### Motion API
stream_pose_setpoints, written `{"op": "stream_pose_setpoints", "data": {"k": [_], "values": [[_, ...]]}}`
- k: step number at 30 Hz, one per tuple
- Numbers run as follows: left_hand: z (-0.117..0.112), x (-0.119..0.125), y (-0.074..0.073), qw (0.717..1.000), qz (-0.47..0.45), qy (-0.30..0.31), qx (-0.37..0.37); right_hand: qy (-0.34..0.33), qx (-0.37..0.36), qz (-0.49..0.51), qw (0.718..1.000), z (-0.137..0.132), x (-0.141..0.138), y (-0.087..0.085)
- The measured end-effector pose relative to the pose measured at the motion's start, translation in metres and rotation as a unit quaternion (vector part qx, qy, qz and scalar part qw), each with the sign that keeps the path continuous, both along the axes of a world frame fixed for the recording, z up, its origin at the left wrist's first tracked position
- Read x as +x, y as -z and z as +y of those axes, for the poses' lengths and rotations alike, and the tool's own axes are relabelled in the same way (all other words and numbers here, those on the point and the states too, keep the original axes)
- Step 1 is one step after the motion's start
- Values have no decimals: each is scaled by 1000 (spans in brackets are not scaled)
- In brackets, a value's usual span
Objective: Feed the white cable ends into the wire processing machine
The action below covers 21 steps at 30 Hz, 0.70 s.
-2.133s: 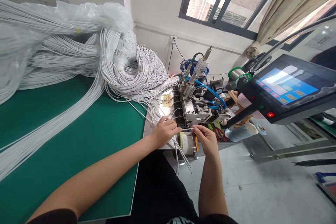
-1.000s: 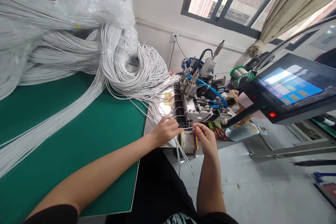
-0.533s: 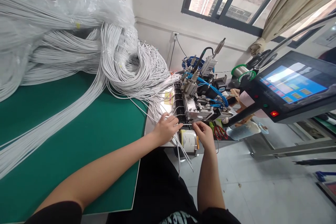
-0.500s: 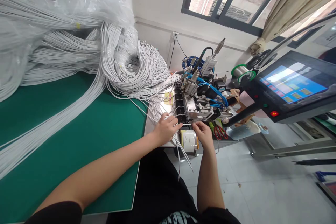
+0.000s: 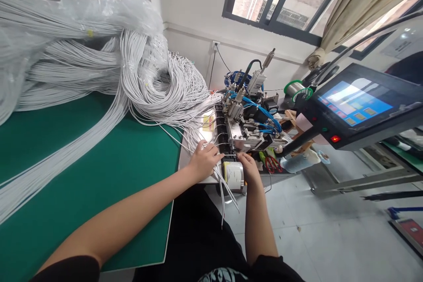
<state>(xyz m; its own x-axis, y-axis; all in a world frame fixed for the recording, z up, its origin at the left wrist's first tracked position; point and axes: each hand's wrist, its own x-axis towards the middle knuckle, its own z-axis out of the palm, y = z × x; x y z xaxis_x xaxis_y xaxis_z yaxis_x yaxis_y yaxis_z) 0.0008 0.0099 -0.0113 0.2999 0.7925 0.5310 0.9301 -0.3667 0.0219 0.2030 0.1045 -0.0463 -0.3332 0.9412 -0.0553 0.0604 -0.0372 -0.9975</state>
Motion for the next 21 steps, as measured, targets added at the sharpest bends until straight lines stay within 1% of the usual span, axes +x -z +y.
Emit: {"op": "stream_pose_setpoints", "data": {"k": [2,5,8,11,13,16,19,21], "values": [[-1,-1,-1,1000,-4,1,-7,14,23,-15,1000,-4,4,-2],[-1,-3,-1,1000,-17,13,-22,55,87,-68,992,-13,13,-10],[0,-5,1,999,-28,26,-34,90,157,-135,974,-27,24,-26],[1,-5,5,998,-39,21,-39,88,191,-190,959,-43,32,-46],[2,-6,6,998,-45,16,-39,47,202,-215,954,-55,35,-59],[2,-6,6,998,-47,17,-32,-60,209,-252,943,-71,37,-74],[1,-7,3,998,-50,25,-20,-174,196,-315,912,-82,35,-81],[0,-8,1,998,-54,30,-11,-227,184,-354,889,-86,35,-82]]}}
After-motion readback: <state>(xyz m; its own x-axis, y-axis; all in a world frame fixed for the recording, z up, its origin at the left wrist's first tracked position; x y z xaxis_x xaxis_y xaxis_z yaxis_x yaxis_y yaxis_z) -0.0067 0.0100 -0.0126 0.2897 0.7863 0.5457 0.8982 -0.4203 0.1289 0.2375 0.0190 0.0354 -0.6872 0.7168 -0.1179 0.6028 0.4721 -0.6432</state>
